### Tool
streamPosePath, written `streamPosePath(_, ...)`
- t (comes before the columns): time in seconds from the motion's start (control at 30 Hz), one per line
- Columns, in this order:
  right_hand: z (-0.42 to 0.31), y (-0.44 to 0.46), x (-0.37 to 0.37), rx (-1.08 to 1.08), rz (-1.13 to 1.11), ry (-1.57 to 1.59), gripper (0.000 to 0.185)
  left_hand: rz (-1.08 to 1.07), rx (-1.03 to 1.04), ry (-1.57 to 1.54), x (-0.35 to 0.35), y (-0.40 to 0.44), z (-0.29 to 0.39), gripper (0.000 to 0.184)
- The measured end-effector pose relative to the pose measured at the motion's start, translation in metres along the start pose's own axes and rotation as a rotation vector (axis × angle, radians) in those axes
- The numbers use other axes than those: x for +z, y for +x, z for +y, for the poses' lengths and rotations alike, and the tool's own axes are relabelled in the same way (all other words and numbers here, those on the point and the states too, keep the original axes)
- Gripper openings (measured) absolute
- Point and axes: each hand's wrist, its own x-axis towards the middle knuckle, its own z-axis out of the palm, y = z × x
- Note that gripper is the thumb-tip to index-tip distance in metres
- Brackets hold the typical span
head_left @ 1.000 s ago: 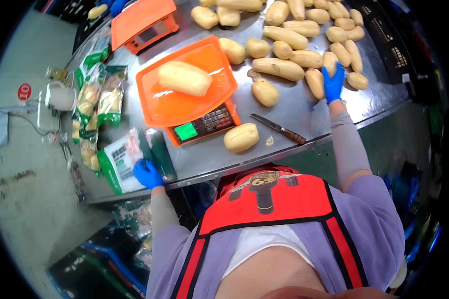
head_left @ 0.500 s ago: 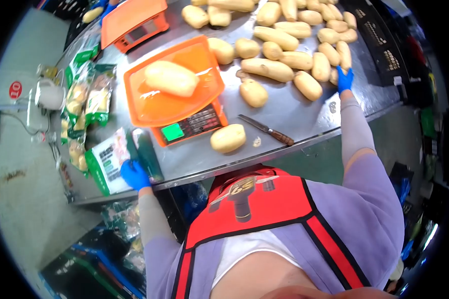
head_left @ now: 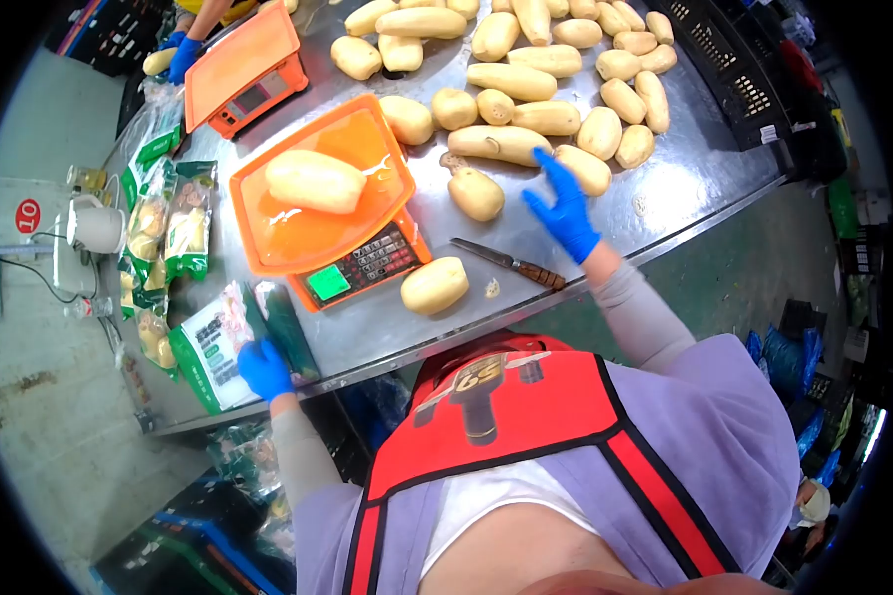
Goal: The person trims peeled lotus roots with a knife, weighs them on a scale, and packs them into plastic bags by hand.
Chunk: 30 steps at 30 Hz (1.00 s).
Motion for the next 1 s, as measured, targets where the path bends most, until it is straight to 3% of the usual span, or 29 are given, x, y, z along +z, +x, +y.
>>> streamPosePath(0.03, -0.011, -0.005, 0.015, 0.037, -0.069, 0.04, 0.065, -0.12, -0.138, 0.034, -0.003, 0.001, 0.007, 0.031)
streamPosePath(0.13, -0.018, -0.007, 0.053, 0.131, -0.099, 0.059, 0.072, 0.011, -0.047, 0.082, -0.009, -0.005, 0.032, 0.04)
streamPosePath(0.2, -0.024, -0.004, 0.063, 0.186, -0.22, -0.027, 0.079, 0.005, -0.074, 0.056, -0.012, -0.007, 0.041, 0.042)
streamPosePath(0.33, -0.027, 0.002, 0.067, 0.267, -0.247, 0.009, 0.078, -0.036, -0.094, -0.103, -0.004, -0.006, 0.012, 0.043)
streamPosePath(0.4, -0.045, 0.0, 0.06, 0.078, -0.105, -0.032, 0.074, -0.095, -0.116, -0.206, 0.0, -0.01, 0.006, 0.044)
streamPosePath(0.43, -0.053, -0.001, 0.057, 0.078, -0.107, -0.032, 0.074, -0.049, -0.061, -0.176, 0.006, -0.015, 0.0, 0.045)
streamPosePath(0.5, -0.067, -0.004, 0.049, -0.167, -0.051, -0.019, 0.072, -0.003, -0.005, -0.148, 0.011, -0.021, -0.003, 0.047)
streamPosePath(0.63, -0.085, -0.007, 0.047, -0.241, -0.03, 0.011, 0.072, 0.064, 0.011, -0.073, 0.018, -0.028, 0.001, 0.051)
streamPosePath(0.73, -0.073, -0.011, 0.055, -0.202, -0.019, 0.075, 0.073, 0.076, -0.008, -0.079, 0.019, -0.033, 0.007, 0.054)
streamPosePath(0.83, -0.031, -0.018, 0.061, 0.149, -0.031, 0.11, 0.077, 0.041, -0.057, -0.119, 0.016, -0.039, 0.01, 0.054)
streamPosePath(1.0, 0.004, -0.032, 0.064, 0.194, -0.05, 0.055, 0.078, 0.133, -0.032, -0.12, 0.021, -0.042, 0.011, 0.052)
